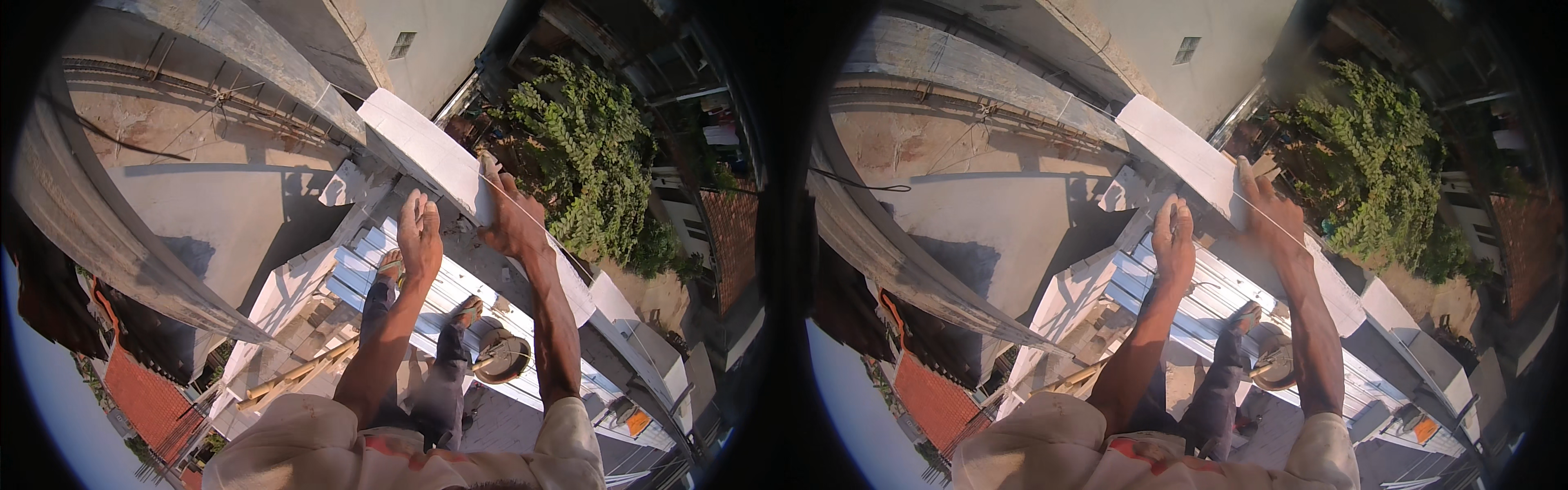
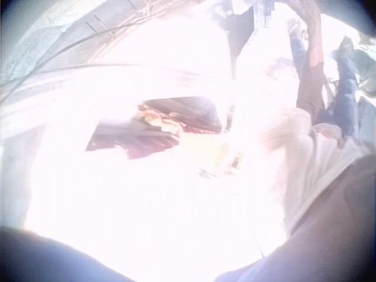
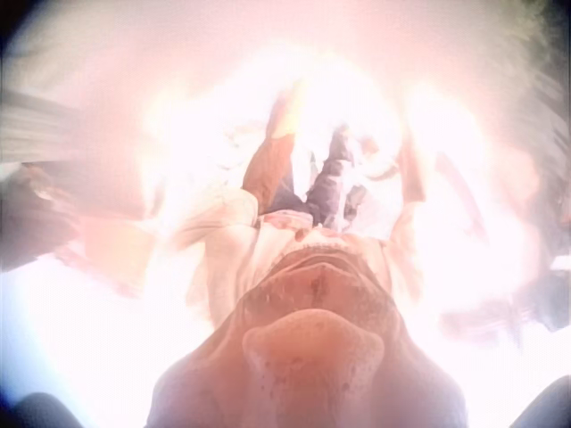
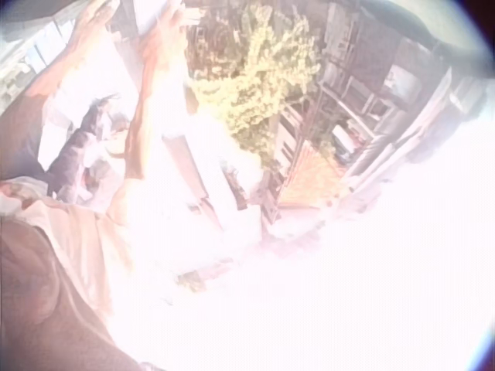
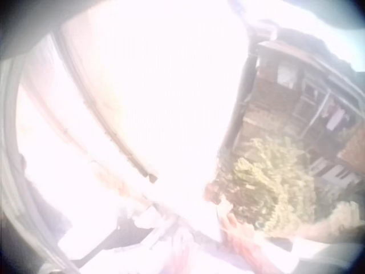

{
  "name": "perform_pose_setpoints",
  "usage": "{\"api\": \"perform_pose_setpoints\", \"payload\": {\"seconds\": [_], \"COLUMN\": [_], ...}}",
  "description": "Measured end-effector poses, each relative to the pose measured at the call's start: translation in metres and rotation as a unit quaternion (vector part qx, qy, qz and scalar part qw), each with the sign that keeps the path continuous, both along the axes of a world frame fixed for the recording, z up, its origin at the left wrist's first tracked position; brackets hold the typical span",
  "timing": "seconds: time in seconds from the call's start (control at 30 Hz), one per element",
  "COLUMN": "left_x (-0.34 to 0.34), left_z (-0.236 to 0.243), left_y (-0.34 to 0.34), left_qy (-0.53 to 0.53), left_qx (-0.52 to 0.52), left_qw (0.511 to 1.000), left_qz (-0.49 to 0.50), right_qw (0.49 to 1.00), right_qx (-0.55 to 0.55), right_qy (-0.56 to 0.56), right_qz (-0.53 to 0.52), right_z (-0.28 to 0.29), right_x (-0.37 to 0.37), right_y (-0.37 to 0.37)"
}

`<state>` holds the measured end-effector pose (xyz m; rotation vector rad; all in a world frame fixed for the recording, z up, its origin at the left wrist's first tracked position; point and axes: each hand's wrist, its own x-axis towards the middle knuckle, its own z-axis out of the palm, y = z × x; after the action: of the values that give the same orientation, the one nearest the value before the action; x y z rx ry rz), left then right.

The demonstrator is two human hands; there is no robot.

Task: The person applies mortar to a rooftop ledge using a trowel and places white rectangular tiles onto the surface. They use a hammer to tap the tiles into position and a measuring tape to check alignment. The person works on a narrow metal scaffolding platform.

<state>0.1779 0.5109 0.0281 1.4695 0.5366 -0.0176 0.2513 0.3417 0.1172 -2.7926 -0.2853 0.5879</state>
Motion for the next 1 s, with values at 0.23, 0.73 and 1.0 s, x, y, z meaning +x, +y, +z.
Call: {"api": "perform_pose_setpoints", "payload": {"seconds": [0.23,0.73,1.0], "left_x": [0.098,0.206,0.196], "left_z": [0.191,0.242,0.248], "left_y": [0.037,0.073,0.07], "left_qy": [-0.463,-0.365,-0.321], "left_qx": [0.183,0.216,0.287], "left_qw": [0.867,0.904,0.901], "left_qz": [-0.033,-0.05,-0.046], "right_qw": [1.0,1.0,0.997], "right_qx": [0.006,0.008,-0.001], "right_qy": [0.011,-0.001,-0.055], "right_qz": [-0.012,0.002,0.053], "right_z": [-0.014,-0.02,-0.013], "right_x": [-0.004,-0.002,0.021], "right_y": [0.001,0.001,0.011]}}
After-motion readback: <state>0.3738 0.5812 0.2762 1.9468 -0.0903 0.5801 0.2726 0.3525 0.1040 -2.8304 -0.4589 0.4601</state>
